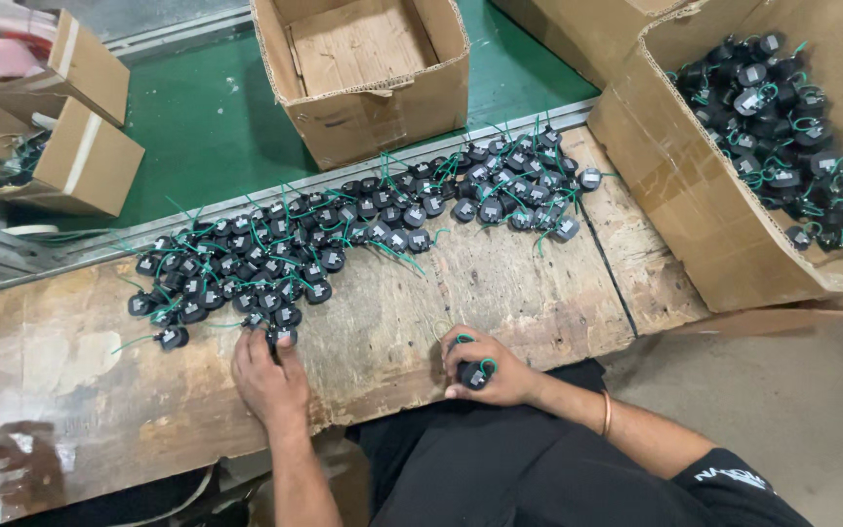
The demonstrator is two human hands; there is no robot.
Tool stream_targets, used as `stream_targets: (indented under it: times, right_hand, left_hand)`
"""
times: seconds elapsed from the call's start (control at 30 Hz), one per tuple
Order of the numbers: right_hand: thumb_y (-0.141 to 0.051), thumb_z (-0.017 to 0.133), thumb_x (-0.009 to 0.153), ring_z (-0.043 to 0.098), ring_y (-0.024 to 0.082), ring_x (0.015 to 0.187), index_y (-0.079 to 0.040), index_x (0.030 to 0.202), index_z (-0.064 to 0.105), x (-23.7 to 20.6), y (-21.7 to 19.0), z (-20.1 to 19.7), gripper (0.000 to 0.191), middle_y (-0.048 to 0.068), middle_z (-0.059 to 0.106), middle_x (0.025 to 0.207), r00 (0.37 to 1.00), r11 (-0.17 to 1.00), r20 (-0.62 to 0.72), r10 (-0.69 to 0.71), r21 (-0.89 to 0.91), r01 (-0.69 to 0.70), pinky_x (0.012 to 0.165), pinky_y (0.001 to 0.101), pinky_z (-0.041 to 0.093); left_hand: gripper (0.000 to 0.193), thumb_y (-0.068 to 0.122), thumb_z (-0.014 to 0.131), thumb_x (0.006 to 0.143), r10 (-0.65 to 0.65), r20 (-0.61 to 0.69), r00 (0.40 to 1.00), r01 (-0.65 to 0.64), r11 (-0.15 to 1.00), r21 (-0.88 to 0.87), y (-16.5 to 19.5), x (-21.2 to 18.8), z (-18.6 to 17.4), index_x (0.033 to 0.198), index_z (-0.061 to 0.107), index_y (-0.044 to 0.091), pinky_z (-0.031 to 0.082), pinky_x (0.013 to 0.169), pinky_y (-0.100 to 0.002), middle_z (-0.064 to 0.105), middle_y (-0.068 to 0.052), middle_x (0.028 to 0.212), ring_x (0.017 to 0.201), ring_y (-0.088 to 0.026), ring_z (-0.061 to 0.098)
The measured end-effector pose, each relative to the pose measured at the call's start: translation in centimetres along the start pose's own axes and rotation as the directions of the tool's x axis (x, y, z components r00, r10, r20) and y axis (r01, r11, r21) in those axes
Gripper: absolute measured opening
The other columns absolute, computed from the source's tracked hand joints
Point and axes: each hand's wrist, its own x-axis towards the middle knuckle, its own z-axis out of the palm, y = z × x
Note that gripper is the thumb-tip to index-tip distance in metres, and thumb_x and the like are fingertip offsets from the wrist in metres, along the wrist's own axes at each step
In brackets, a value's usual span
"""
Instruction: The person picks up black plug-shaped components with green wires from the workbench, wraps and secures the wire around each component by hand, and places the finished piece onto a growing pile on the bench, occasionally reaching into a cardboard box.
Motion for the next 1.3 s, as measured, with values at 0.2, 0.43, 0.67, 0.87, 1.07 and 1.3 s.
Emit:
stream_targets:
  times: [0.2, 0.43, 0.67, 0.87, 1.07, 1.3]
  right_hand:
    - [-0.025, 0.087, 0.085, 0.061, 0.026, 0.109, -0.009, 0.099, 0.066, 0.0, -0.2, -0.6, 0.029, 0.009, 0.059, 0.111, 0.998, 0.998, -0.005, 0.056, 0.023, -0.056, 0.096, 0.0390, 0.049]
    - [-0.028, 0.085, 0.088, 0.062, 0.024, 0.107, -0.009, 0.101, 0.065, -0.3, -0.1, -0.6, 0.031, 0.008, 0.058, 0.113, 0.995, 0.992, 0.012, 0.104, 0.072, -0.104, 0.094, 0.0382, 0.051]
    - [-0.034, 0.083, 0.086, 0.065, 0.023, 0.099, -0.009, 0.118, 0.066, -0.1, -0.2, -0.5, 0.044, 0.009, 0.056, 0.116, 0.977, 0.965, -0.009, 0.212, 0.159, -0.208, 0.091, 0.0376, 0.054]
    - [-0.029, 0.083, 0.082, 0.060, 0.031, 0.114, -0.005, 0.130, 0.060, 0.0, -0.6, -0.2, 0.058, 0.013, 0.060, 0.120, 0.996, 0.990, -0.045, 0.079, -0.112, -0.084, 0.100, 0.0421, 0.047]
    - [-0.023, 0.086, 0.085, 0.063, 0.033, 0.118, -0.005, 0.116, 0.066, -0.3, 0.0, -0.6, 0.040, 0.015, 0.063, 0.123, 1.000, 0.999, -0.001, -0.018, -0.038, 0.017, 0.103, 0.0419, 0.051]
    - [-0.023, 0.085, 0.080, 0.064, 0.033, 0.111, -0.002, 0.115, 0.066, -0.4, 0.1, -0.2, 0.045, 0.016, 0.061, 0.118, 0.998, 0.996, -0.031, 0.062, -0.066, -0.064, 0.096, 0.0425, 0.051]
  left_hand:
    - [0.044, 0.027, 0.082, 0.086, 0.010, -0.033, 0.999, -0.012, 0.998, -0.063, 1.7, -1.7, -0.1, 0.118, 0.068, -0.001, 0.047, 0.105, -0.051, 0.063, -0.022, 0.132, 0.124, -0.042, 0.059]
    - [0.018, 0.001, 0.074, 0.092, -0.070, -0.008, 0.998, 0.062, 0.925, -0.375, 0.6, -3.0, 0.0, 0.109, 0.075, -0.001, 0.057, 0.095, -0.039, 0.070, -0.015, 0.122, 0.111, -0.028, 0.069]
    - [0.015, -0.007, 0.069, 0.093, -0.117, -0.386, 0.915, -0.200, 0.699, -0.687, 2.7, -3.6, 1.0, 0.108, 0.068, -0.002, 0.063, 0.087, -0.032, 0.070, -0.014, 0.109, 0.101, -0.024, 0.070]
    - [0.027, -0.006, 0.078, 0.075, 0.484, -0.145, 0.863, -0.408, 0.498, -0.765, 11.6, -4.6, 1.7, 0.098, 0.075, 0.008, 0.060, 0.081, -0.036, 0.076, -0.006, 0.095, 0.088, -0.025, 0.072]
    - [0.032, -0.012, 0.073, 0.076, 0.522, -0.110, 0.846, -0.368, 0.422, -0.829, 14.8, -4.5, 1.1, 0.104, 0.075, 0.005, 0.060, 0.085, -0.037, 0.075, -0.007, 0.101, 0.094, -0.026, 0.072]
    - [0.023, -0.003, 0.080, 0.075, 0.554, 0.090, 0.827, -0.162, 0.389, -0.907, 12.1, -4.6, 0.7, 0.096, 0.072, 0.003, 0.056, 0.095, -0.044, 0.076, -0.013, 0.108, 0.109, -0.032, 0.071]
